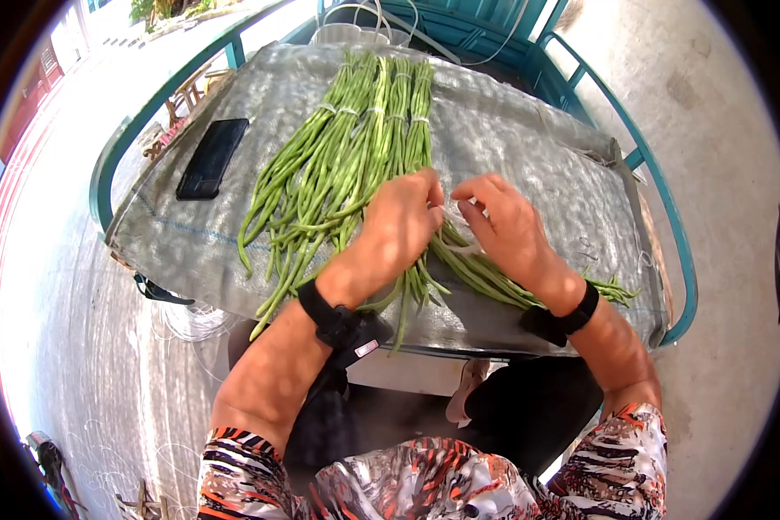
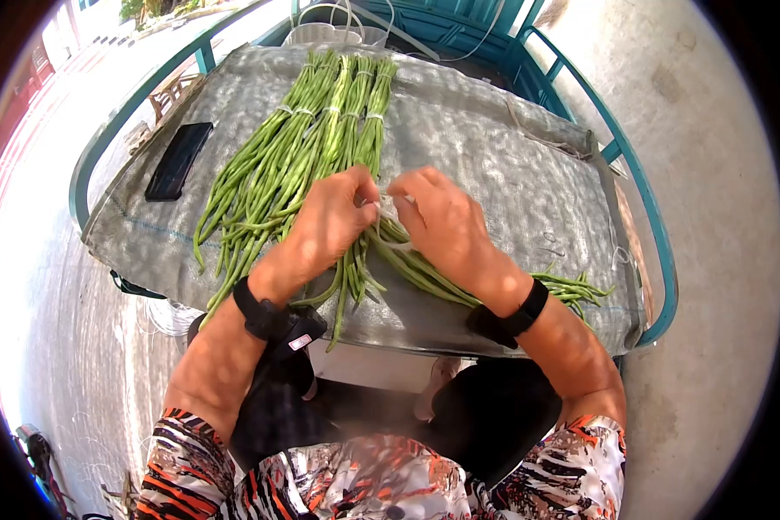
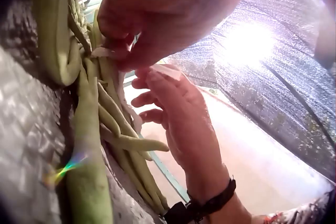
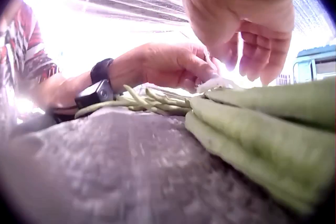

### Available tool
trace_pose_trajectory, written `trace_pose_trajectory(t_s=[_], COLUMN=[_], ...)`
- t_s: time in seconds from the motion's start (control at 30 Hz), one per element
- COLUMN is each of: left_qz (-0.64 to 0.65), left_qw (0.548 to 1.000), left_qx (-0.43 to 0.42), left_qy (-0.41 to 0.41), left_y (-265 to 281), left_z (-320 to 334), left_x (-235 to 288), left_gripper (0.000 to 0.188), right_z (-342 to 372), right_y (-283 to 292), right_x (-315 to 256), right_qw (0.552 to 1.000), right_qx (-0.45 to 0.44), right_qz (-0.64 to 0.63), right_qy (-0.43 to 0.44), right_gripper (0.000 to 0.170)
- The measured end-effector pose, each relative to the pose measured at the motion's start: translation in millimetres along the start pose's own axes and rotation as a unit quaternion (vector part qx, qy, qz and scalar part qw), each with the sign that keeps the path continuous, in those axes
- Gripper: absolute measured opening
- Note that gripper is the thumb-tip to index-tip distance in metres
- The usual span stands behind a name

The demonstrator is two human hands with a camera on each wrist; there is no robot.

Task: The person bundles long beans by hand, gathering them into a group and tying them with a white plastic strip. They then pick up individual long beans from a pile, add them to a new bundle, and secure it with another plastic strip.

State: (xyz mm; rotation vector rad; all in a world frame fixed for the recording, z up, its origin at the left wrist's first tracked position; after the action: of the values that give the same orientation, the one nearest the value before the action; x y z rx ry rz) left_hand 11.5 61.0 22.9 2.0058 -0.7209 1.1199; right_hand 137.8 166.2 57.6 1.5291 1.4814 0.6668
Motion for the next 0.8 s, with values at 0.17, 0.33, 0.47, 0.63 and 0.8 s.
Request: trace_pose_trajectory(t_s=[0.17,0.33,0.47,0.63,0.8], left_qz=[-0.154,-0.184,-0.215,-0.213,-0.201], left_qw=[0.967,0.949,0.946,0.957,0.958], left_qx=[-0.002,-0.011,-0.033,-0.019,-0.011], left_qy=[-0.202,-0.255,-0.239,-0.198,-0.205], left_y=[-8,-5,-6,-14,-11], left_z=[-3,-1,-1,-2,0], left_x=[5,8,8,0,2], left_gripper=[0.018,0.023,0.020,0.018,0.017], right_z=[-19,-19,-16,-20,-26], right_y=[-25,-45,-46,-51,-51], right_x=[30,44,39,40,48], right_qw=[0.905,0.894,0.863,0.841,0.869], right_qx=[-0.159,-0.186,-0.181,-0.208,-0.223], right_qz=[-0.357,-0.385,-0.448,-0.487,-0.438], right_qy=[-0.170,-0.132,-0.150,-0.115,-0.059], right_gripper=[0.018,0.024,0.024,0.020,0.019])
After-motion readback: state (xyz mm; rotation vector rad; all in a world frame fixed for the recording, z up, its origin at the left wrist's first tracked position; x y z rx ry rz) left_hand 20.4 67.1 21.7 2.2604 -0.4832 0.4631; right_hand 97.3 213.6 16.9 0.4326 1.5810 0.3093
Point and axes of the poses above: each hand's wrist, its own z-axis away from the middle knuckle, its own y-axis out of the back of the hand, x = y × z, the point moved 2 cm from there along -z, towards the middle knuckle, and after that the axes turned 11 degrees about z, right-handed, at the moved point
